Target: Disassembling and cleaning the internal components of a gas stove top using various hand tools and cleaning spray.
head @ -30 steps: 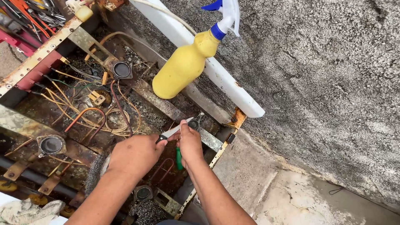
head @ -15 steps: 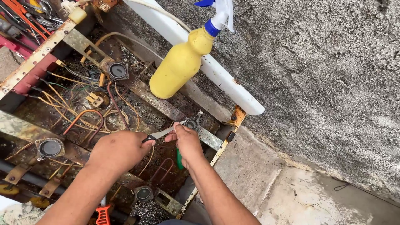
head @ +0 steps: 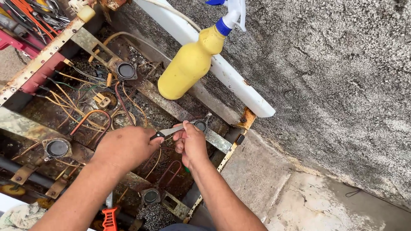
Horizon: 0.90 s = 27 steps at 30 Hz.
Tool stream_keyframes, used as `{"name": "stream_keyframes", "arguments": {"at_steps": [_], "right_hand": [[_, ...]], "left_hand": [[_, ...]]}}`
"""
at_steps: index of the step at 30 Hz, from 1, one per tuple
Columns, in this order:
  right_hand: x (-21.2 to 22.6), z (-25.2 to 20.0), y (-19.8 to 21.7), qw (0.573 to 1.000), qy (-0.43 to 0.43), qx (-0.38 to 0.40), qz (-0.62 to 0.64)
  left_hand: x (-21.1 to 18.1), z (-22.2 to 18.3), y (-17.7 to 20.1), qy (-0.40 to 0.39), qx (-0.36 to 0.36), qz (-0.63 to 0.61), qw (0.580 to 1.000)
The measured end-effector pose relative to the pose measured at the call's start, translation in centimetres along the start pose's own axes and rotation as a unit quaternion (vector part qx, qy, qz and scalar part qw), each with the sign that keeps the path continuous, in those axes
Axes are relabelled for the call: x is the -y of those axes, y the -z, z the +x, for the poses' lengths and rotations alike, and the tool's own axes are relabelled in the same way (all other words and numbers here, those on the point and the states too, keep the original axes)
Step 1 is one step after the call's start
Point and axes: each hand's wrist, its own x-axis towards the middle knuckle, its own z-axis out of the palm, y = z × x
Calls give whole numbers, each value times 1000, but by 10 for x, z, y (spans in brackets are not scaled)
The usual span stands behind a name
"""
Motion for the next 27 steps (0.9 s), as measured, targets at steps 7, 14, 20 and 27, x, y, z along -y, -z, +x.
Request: {"name": "stream_keyframes", "arguments": {"at_steps": [7, 14, 20, 27], "right_hand": [[-15, 8, -15, 997, 19, -49, 51], [-17, 8, -17, 997, 36, -55, 30], [-17, 6, -16, 996, 40, -59, 55], [-11, 5, -10, 999, 36, -14, 34]], "left_hand": [[-2, 15, 17, -21, 21, 2, 1000], [3, 16, 18, -19, 38, -10, 999], [-7, 21, 28, -23, 44, 22, 999], [-9, 29, 31, -43, 21, 54, 997]]}}
